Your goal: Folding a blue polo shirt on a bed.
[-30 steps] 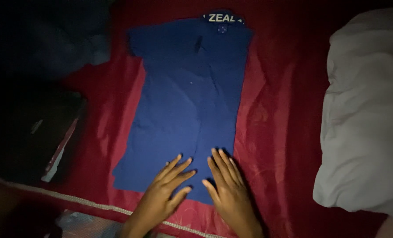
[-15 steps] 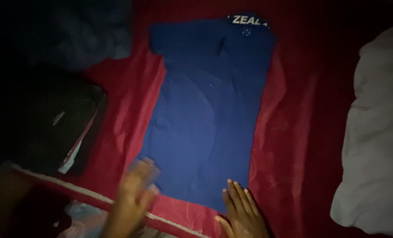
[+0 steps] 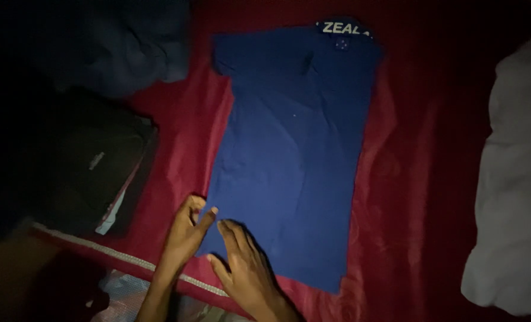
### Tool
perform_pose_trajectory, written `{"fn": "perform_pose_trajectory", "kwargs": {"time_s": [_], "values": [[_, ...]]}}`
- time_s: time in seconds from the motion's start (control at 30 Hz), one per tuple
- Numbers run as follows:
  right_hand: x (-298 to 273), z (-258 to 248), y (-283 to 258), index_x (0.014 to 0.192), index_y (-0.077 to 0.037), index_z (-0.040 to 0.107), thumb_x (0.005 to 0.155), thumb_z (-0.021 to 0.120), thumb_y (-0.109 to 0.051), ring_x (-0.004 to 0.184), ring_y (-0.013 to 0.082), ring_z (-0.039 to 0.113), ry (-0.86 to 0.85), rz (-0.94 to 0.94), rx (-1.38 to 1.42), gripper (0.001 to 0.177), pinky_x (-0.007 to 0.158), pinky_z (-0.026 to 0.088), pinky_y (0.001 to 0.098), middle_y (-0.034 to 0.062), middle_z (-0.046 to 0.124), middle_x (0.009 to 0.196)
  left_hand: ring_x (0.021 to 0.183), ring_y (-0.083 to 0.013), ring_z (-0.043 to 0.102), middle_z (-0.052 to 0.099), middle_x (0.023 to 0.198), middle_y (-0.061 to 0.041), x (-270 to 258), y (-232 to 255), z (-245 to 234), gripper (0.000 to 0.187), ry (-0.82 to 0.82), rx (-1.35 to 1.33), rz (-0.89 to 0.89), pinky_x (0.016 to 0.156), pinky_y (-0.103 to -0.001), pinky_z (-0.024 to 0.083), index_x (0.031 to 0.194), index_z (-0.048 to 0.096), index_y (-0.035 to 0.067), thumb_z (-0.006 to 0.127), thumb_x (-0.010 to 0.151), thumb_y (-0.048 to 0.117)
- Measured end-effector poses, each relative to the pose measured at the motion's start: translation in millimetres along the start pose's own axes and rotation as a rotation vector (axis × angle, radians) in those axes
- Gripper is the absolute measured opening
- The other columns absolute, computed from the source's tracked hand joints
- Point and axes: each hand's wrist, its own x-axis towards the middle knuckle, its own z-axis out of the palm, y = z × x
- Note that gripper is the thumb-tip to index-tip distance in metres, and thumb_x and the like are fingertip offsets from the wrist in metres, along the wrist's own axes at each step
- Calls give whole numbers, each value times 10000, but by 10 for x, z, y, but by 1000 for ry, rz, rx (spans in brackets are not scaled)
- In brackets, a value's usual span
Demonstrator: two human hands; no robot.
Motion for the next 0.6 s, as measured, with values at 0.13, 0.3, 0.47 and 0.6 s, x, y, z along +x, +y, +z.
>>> {"fn": "perform_pose_trajectory", "kwargs": {"time_s": [0.13, 0.3, 0.47, 0.6], "values": [[82, 38, -55, 1488, 100, 357, 852, 757, -192, 1266, 463, 501, 33, -7, 56, 806, 1015, 455, 458, 315, 477, 1401, 880, -100, 664, 703, 940, -8, -137, 187, 37, 129, -144, -394, -162, 799, -275, 548, 1042, 622, 74, 650, 926, 122], [141, 122, 221, 1498, 60, 391, 941, 638, -72, 1166, 429, 601, 180, 133, 59, 623, 963, 510, 463, 272, 584, 1294, 807, -122, 668, 721, 862, -24, 214, 129, -94, 270, -332, -287, -3, 740, -259, 529, 992, 690, 75, 452, 1041, 192], [21, 253, 475, 1400, 34, 543, 992, 557, -23, 1027, 418, 699, 273, 114, 52, 412, 863, 586, 437, 274, 674, 1220, 790, -144, 562, 586, 881, -36, 2156, -635, -22, 196, -381, -736, 208, 706, -255, 476, 941, 576, 72, 535, 1121, 136], [0, 339, 595, 1381, 45, 544, 994, 572, -17, 965, 408, 717, 259, 35, 88, 394, 836, 583, 436, 283, 702, 1137, 710, -145, 518, 507, 842, -10, 3985, -707, 402, 59, -470, -1339, 157, 582, -246, 462, 1101, 577, 121, 624, 1072, 144]]}}
